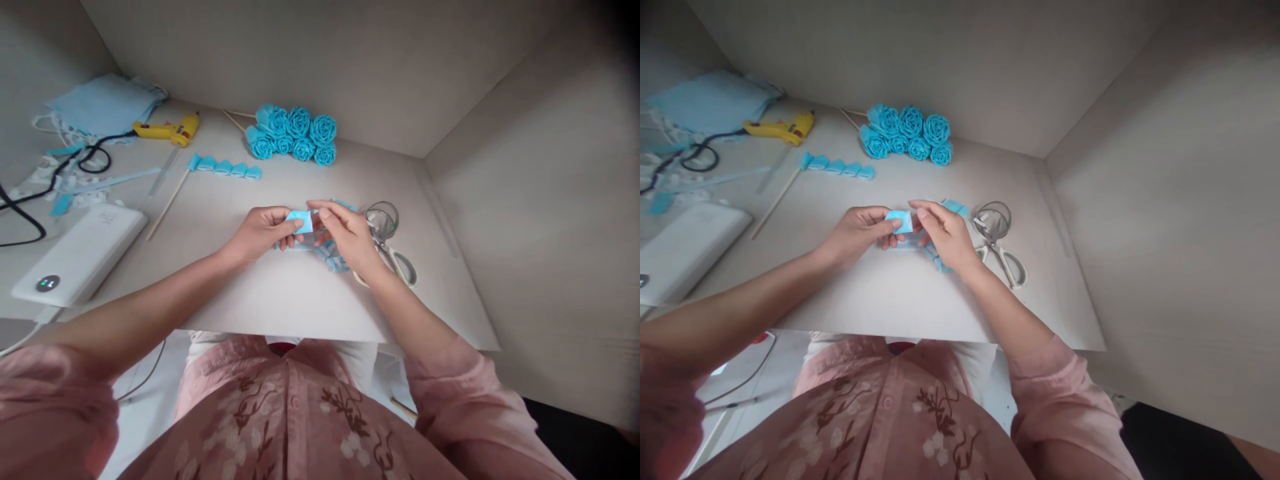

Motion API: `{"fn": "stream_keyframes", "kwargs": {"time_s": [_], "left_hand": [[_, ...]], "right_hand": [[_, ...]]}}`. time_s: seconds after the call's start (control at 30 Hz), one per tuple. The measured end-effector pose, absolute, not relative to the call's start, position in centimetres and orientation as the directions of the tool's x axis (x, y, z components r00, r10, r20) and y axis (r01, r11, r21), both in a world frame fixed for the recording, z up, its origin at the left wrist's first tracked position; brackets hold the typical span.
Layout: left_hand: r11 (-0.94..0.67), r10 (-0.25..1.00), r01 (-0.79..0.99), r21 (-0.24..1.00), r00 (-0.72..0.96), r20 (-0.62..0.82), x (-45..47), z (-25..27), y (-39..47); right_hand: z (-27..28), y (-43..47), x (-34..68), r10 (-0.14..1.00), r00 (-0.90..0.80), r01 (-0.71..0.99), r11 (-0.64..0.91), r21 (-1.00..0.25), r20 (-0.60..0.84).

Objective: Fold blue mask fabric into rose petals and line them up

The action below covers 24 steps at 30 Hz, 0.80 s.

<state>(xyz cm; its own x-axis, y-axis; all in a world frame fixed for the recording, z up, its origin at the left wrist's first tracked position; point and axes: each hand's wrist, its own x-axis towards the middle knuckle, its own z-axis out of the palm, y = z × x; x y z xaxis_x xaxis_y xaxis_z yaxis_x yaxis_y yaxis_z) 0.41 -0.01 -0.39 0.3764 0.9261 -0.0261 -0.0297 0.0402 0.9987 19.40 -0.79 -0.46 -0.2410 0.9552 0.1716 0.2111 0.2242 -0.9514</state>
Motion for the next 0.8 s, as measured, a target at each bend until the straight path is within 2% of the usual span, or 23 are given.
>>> {"fn": "stream_keyframes", "kwargs": {"time_s": [0.07, 0.13, 0.5, 0.8], "left_hand": [[0.006, 0.933, -0.021, 1.000, 0.361, 0.002, 0.38, -0.47, 0.00], [-0.013, 0.938, 0.001, 1.000, 0.347, 0.012, 0.38, -0.52, -0.01], [-0.029, 0.942, 0.081, 0.996, 0.335, 0.000, 0.71, -0.65, -0.04], [-0.045, 0.934, 0.078, 0.996, 0.356, 0.014, 0.71, -0.63, -0.12]], "right_hand": [[-0.38, -0.76, 19.25, 0.962, -0.260, 0.122, 0.120, -0.985, 0.085], [-0.22, -0.80, 19.12, 0.962, -0.266, 0.089, 0.082, -0.993, 0.056], [-0.37, -0.63, 19.09, 0.961, -0.256, 0.198, 0.161, -0.967, 0.108], [-0.38, -0.69, 19.12, 0.959, -0.263, 0.142, 0.145, -0.979, 0.104]]}}
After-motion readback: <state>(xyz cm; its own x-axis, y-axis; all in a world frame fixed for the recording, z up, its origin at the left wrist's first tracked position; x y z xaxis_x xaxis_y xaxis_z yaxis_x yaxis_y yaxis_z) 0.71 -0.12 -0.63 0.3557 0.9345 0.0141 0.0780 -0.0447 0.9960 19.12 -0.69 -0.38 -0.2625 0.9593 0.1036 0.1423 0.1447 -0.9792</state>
